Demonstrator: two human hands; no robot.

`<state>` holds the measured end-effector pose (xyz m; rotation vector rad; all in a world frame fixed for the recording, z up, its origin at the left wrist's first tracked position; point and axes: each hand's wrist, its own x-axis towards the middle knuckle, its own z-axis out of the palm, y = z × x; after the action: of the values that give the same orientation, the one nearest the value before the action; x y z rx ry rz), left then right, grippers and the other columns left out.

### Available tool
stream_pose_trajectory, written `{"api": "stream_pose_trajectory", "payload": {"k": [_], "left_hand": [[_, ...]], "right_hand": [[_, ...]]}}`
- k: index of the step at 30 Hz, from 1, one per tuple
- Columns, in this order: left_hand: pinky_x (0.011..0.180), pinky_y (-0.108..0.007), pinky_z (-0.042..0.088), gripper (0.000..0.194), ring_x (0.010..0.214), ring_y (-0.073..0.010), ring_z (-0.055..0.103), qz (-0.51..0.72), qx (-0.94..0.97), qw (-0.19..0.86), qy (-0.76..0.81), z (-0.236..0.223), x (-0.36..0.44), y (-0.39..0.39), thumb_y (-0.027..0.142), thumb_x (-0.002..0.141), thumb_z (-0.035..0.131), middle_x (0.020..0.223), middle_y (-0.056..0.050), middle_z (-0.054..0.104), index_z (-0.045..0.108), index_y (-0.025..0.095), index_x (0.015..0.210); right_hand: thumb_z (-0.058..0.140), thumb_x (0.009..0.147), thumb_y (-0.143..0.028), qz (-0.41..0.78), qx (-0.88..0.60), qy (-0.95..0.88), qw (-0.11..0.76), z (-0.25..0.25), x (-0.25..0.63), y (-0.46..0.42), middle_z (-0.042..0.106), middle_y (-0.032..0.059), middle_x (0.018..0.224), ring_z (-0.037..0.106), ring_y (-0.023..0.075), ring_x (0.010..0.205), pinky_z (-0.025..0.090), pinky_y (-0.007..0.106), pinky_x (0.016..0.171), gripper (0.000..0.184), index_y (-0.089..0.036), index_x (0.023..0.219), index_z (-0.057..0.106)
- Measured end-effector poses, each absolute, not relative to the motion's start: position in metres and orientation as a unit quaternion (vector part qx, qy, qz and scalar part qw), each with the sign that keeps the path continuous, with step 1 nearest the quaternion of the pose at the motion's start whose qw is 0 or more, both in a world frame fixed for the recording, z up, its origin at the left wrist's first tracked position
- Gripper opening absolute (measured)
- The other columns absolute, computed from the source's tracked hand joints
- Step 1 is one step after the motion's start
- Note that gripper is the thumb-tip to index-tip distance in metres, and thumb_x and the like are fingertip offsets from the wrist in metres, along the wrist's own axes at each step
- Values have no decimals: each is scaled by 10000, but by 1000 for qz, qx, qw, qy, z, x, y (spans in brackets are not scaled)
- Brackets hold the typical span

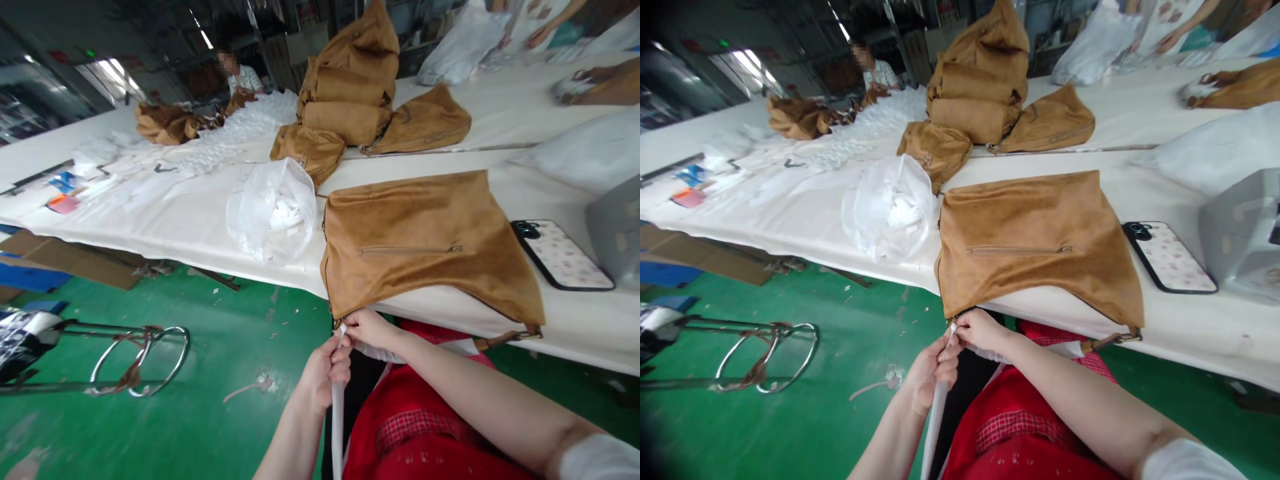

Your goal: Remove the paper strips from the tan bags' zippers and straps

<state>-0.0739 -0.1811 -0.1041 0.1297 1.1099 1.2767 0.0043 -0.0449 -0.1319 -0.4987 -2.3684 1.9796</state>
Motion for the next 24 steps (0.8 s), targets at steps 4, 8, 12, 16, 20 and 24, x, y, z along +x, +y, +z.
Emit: {"api": "stream_pose_trajectory", "payload": {"k": [4,8,12,16,20,24], "left_hand": [[356,-161,90,298,377,-36,37,581,62,626,517,-106,-67,-176,461,851,498,490,120,164,492,175,766],[441,-191,273,335,436,-78,361,458,293,346,765,-101,-63,-175,391,908,398,518,42,383,567,161,733],[567,-262,400,274,651,-178,595,102,494,73,860,-93,-60,-178,205,918,339,779,-79,608,605,164,869],[566,-285,458,285,686,-218,642,-85,540,9,838,-91,-53,-178,111,892,329,817,-98,605,596,142,987],[595,-303,494,300,720,-224,659,-104,537,4,837,-93,-50,-176,56,867,325,848,-103,610,586,132,993],[680,-330,501,278,804,-224,659,39,511,53,857,-93,-53,-177,116,904,302,940,-119,638,554,151,1018]], "right_hand": [[528,793,-179,622,-164,-766,-11,-129,5,-36,596,8,503,515,96,481,380,197,496,262,-131,554,624],[548,811,-227,592,-220,-775,5,-124,16,-31,647,11,568,557,103,495,400,201,518,221,-153,631,653],[419,914,-433,700,-284,-655,-29,-114,24,-35,678,47,641,596,109,485,423,200,482,429,-138,724,665],[445,853,-631,667,-275,-692,-11,-106,27,-41,639,40,532,560,111,415,423,219,469,586,-145,585,633],[613,804,-467,641,-253,-725,11,-110,30,-46,599,9,478,554,103,416,406,208,471,405,-150,552,619],[602,801,-258,697,-252,-670,36,-118,33,-49,613,-2,558,543,77,437,399,182,459,210,-140,627,620]]}}
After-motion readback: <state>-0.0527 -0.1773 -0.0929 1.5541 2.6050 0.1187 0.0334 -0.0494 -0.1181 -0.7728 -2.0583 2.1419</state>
